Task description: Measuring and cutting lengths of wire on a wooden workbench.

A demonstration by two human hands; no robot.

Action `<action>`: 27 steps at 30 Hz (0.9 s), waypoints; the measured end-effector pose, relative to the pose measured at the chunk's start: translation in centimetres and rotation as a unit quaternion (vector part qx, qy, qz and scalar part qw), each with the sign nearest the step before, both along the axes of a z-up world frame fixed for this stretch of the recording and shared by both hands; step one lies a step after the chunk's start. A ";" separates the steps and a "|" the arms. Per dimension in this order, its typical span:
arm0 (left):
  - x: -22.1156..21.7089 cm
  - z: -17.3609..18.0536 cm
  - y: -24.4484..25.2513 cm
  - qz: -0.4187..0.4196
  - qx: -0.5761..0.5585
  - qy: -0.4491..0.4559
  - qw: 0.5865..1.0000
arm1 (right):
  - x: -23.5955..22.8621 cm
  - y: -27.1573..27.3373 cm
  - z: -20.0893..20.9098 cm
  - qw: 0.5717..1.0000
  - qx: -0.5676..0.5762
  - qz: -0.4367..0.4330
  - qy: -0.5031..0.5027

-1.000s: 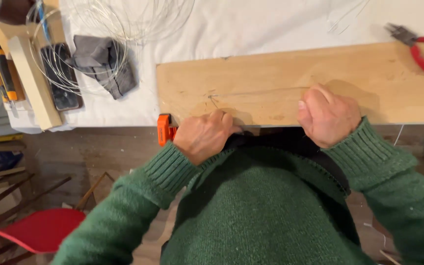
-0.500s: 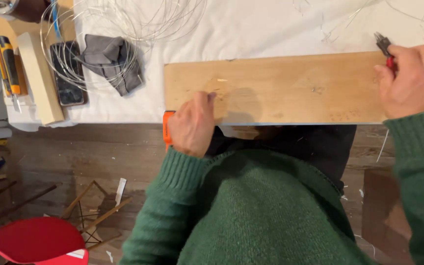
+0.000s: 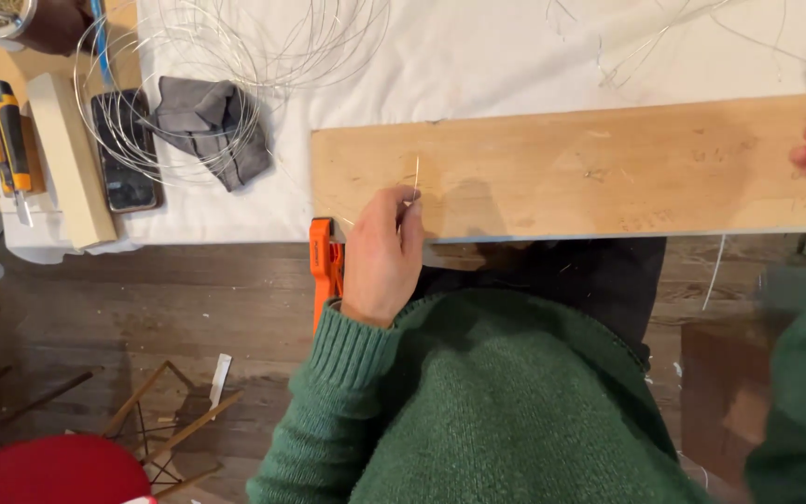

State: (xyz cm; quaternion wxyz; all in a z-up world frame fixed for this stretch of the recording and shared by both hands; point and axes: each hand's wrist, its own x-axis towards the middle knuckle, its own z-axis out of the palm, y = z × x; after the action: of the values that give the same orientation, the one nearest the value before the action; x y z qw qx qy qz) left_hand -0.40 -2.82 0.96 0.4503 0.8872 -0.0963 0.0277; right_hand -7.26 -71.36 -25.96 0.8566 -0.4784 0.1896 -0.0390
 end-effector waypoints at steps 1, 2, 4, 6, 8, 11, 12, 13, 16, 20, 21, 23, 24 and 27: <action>-0.1 0.0 0.2 -0.015 -0.034 0.004 0.999 | 0.6 -1.9 -2.4 0.982 0.187 -0.010 0.004; -0.2 0.3 0.3 -0.014 -0.036 0.005 0.999 | -2.1 2.2 1.6 0.983 0.185 -0.010 0.005; -0.4 0.8 0.5 -0.052 -0.004 -0.049 0.997 | -3.3 11.9 12.0 0.978 0.199 0.062 0.008; -0.7 1.3 0.4 -0.055 -0.022 -0.023 0.998 | -2.5 26.2 16.5 0.969 0.212 0.130 0.013; -0.9 1.8 0.1 -0.061 -0.040 0.000 0.997 | -5.1 35.6 20.7 0.963 0.216 0.161 0.014; -1.3 2.2 -0.4 -0.043 -0.065 0.020 0.997 | -4.5 43.0 22.2 0.882 0.068 0.446 0.138; -1.5 2.3 -0.4 -0.046 -0.078 0.002 0.996 | -3.8 44.3 22.9 0.870 0.082 0.460 0.159; -1.7 2.3 -0.4 -0.048 -0.091 -0.016 0.995 | -3.1 45.6 23.6 0.856 0.096 0.474 0.180; -1.7 3.5 -0.4 -0.064 -0.056 -0.026 0.996 | -2.7 46.6 24.0 0.849 -0.005 0.508 0.146; -2.2 4.3 -0.4 -0.057 -0.070 0.004 0.996 | -0.8 48.1 25.8 0.880 -0.057 0.445 0.155; -2.5 4.5 -0.5 -0.054 -0.086 0.015 0.995 | 0.1 48.6 27.0 0.891 -0.162 0.407 0.115; -2.4 4.7 -0.6 -0.051 -0.103 0.020 0.993 | 1.8 49.4 28.7 0.890 -0.267 0.363 0.068; -2.3 4.7 -0.5 -0.063 -0.087 -0.007 0.994 | 2.2 49.7 29.4 0.875 -0.314 0.361 0.076; -2.1 4.7 -0.2 -0.076 -0.082 -0.047 0.993 | 3.2 50.4 30.3 0.858 -0.380 0.340 0.070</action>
State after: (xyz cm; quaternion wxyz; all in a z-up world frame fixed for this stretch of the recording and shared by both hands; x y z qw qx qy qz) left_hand -2.46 -3.03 5.70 0.5175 0.8352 -0.1814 0.0426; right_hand -4.09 -20.95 4.37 0.5532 -0.8026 0.0452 0.2188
